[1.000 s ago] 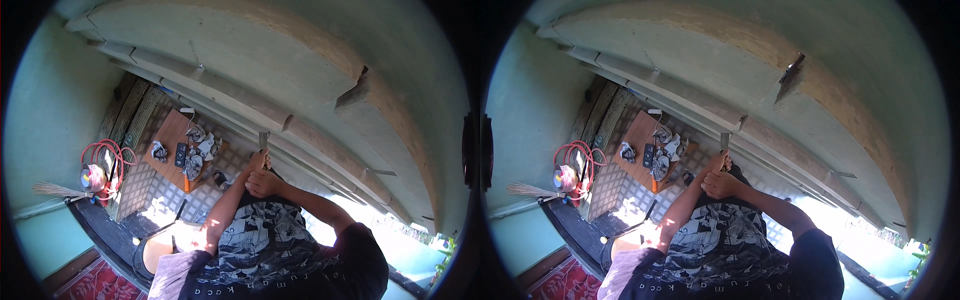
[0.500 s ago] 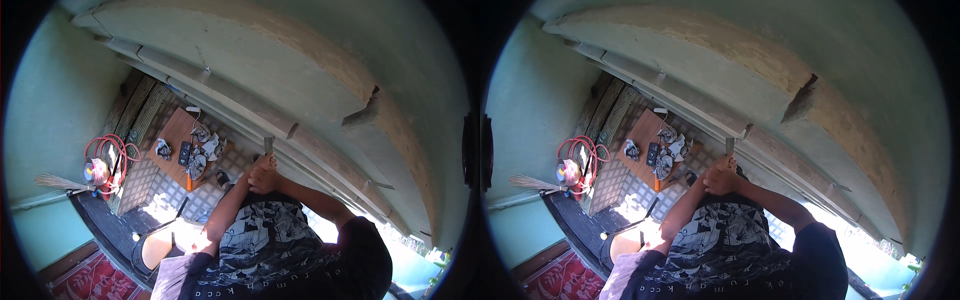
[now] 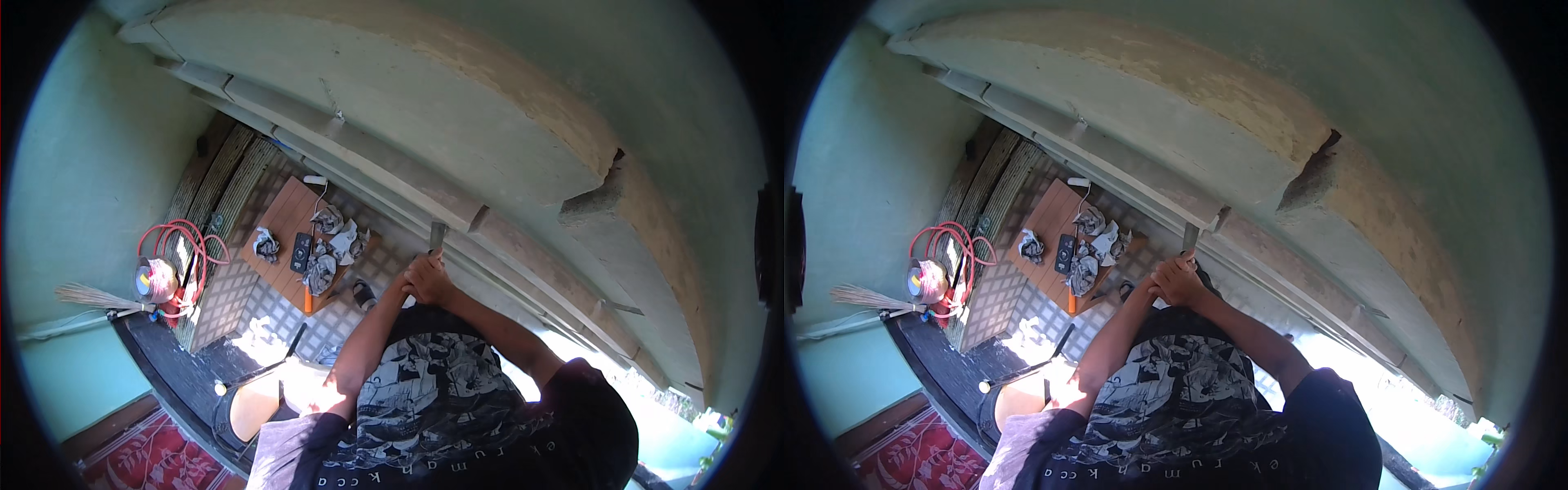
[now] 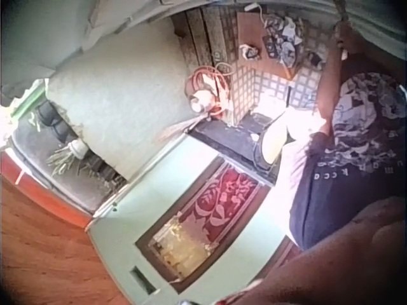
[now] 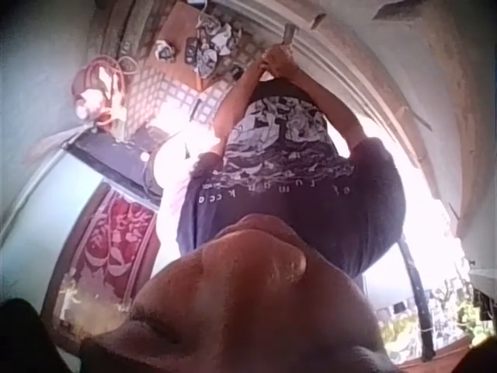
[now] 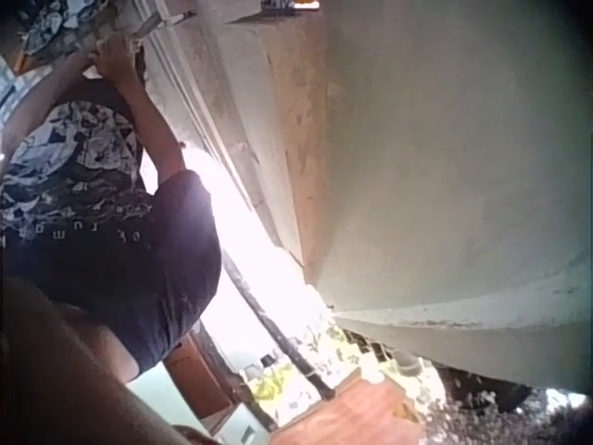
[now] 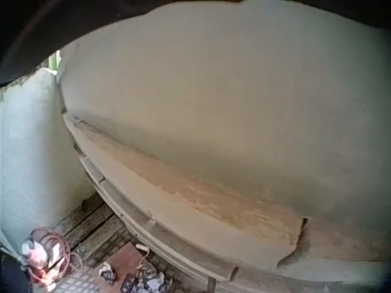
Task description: Using a putty knife to scrape a concrete beam and apply wall filler to cracks.
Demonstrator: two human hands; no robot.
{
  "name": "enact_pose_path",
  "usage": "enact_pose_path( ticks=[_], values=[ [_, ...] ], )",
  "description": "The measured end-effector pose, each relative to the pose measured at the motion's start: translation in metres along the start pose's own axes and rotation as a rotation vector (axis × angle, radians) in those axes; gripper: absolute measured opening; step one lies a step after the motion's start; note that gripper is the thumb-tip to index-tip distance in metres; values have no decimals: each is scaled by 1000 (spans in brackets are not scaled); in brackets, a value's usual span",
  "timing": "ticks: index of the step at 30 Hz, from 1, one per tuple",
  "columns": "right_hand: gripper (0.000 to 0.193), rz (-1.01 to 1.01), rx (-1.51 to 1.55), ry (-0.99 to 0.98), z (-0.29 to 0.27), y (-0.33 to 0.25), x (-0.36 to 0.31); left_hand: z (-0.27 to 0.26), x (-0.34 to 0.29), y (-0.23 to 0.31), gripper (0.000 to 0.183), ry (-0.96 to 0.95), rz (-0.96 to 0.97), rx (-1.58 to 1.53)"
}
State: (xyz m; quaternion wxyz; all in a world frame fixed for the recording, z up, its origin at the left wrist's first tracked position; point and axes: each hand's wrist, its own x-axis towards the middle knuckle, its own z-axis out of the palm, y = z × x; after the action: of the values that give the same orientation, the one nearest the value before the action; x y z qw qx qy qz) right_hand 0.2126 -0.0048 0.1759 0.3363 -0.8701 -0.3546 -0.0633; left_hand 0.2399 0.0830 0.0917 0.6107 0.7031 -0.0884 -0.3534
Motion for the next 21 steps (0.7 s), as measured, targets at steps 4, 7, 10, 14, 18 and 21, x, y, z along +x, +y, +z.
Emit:
enact_pose_path(
  ticks=[4,7,10,14,18,21],
  values=[
    [32,43,-43,138,-21,-26,11,-6,-33,17,36,35,-166,-232],
    [30,251,63,190,-34,-28,-12,-2,-43,39,38,39,-262,-402],
    [29,676,174,278,-32,-24,-27,1,-51,53,40,33,-369,-569],
    [37,1361,821,137,-15,-28,-44,-1,-55,56,40,95,-276,-438],
    [46,1396,1220,221,-22,-45,-27,-5,-59,53,40,62,-276,-430],
    [52,1292,1271,204,-9,-40,-39,-6,-54,29,41,-42,-198,-376]
  ],
)
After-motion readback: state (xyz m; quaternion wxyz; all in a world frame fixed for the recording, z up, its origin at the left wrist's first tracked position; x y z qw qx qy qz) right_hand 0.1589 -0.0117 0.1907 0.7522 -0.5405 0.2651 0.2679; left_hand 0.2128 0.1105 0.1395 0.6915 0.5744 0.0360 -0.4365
